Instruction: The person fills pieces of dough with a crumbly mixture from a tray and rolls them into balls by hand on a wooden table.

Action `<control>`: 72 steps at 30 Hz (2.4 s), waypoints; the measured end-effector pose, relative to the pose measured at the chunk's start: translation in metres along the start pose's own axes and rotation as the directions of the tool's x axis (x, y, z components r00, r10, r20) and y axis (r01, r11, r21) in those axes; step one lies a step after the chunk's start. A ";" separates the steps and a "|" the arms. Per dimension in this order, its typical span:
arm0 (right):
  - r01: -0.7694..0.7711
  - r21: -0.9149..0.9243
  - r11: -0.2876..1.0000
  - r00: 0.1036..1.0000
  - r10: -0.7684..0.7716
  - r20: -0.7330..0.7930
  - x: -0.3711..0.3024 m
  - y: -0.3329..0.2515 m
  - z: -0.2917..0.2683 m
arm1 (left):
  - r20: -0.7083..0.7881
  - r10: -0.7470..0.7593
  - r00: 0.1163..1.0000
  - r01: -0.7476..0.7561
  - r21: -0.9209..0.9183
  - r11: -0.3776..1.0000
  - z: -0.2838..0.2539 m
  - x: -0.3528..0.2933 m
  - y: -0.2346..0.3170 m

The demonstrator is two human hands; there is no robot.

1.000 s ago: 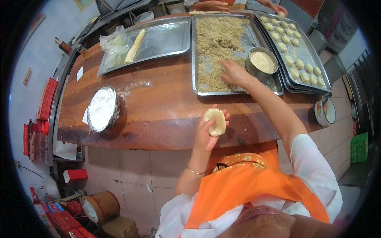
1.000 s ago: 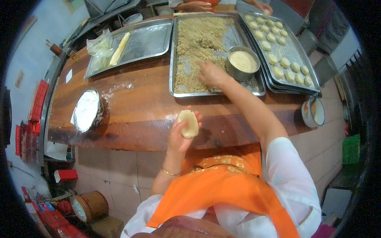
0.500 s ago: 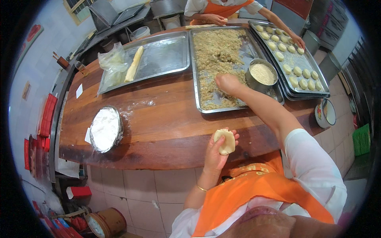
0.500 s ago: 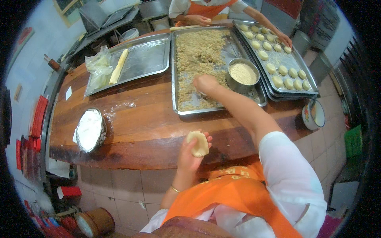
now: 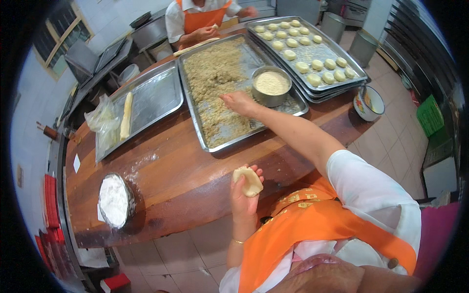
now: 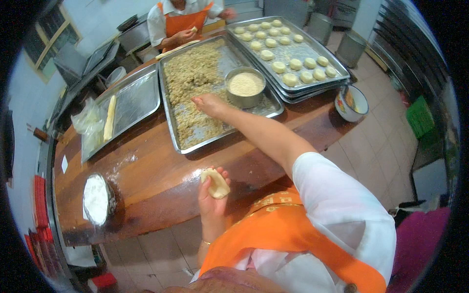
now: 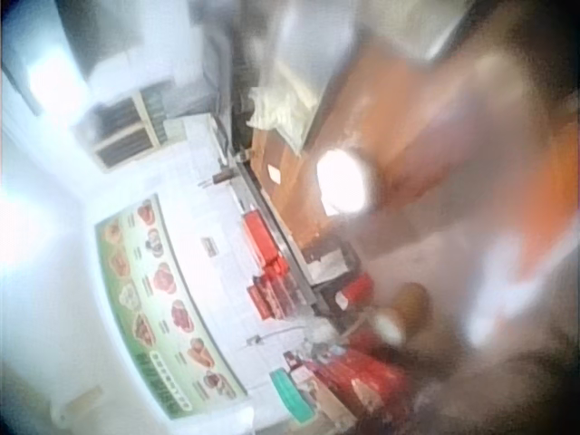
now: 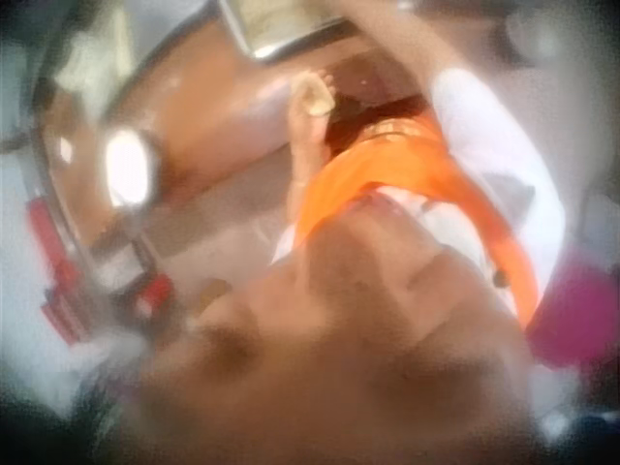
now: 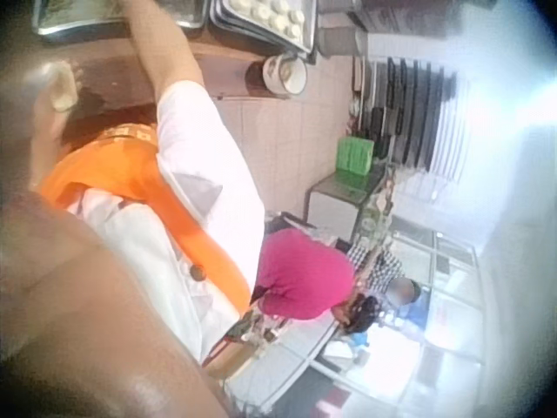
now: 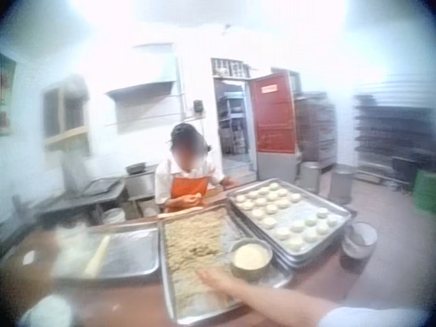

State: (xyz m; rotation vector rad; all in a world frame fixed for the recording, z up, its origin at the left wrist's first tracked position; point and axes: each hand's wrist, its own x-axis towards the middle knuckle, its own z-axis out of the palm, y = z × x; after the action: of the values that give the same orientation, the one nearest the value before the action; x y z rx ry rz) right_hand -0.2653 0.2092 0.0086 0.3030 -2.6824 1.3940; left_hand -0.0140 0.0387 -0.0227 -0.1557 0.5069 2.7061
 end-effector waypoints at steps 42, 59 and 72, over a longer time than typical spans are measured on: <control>-0.218 0.848 0.483 0.975 0.155 0.162 -0.033 0.009 -0.045 | 0.005 0.068 0.998 -0.068 0.057 0.996 0.013 0.041 0.007; 0.453 -0.281 0.846 0.866 -0.492 -0.085 -0.087 -0.046 -0.046 | -0.103 0.214 0.971 -0.212 0.031 0.977 0.038 0.168 0.016; 0.447 -0.093 0.889 0.882 -0.456 -0.118 -0.113 -0.044 -0.028 | -0.053 0.456 0.888 -0.410 0.355 0.840 0.050 0.147 0.000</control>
State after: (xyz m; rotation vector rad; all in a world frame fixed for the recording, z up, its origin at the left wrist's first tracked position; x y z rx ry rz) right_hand -0.1459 0.2219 0.0388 0.7436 -2.3298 1.1368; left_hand -0.1511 0.1080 -0.0018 -0.1457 1.1641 2.9972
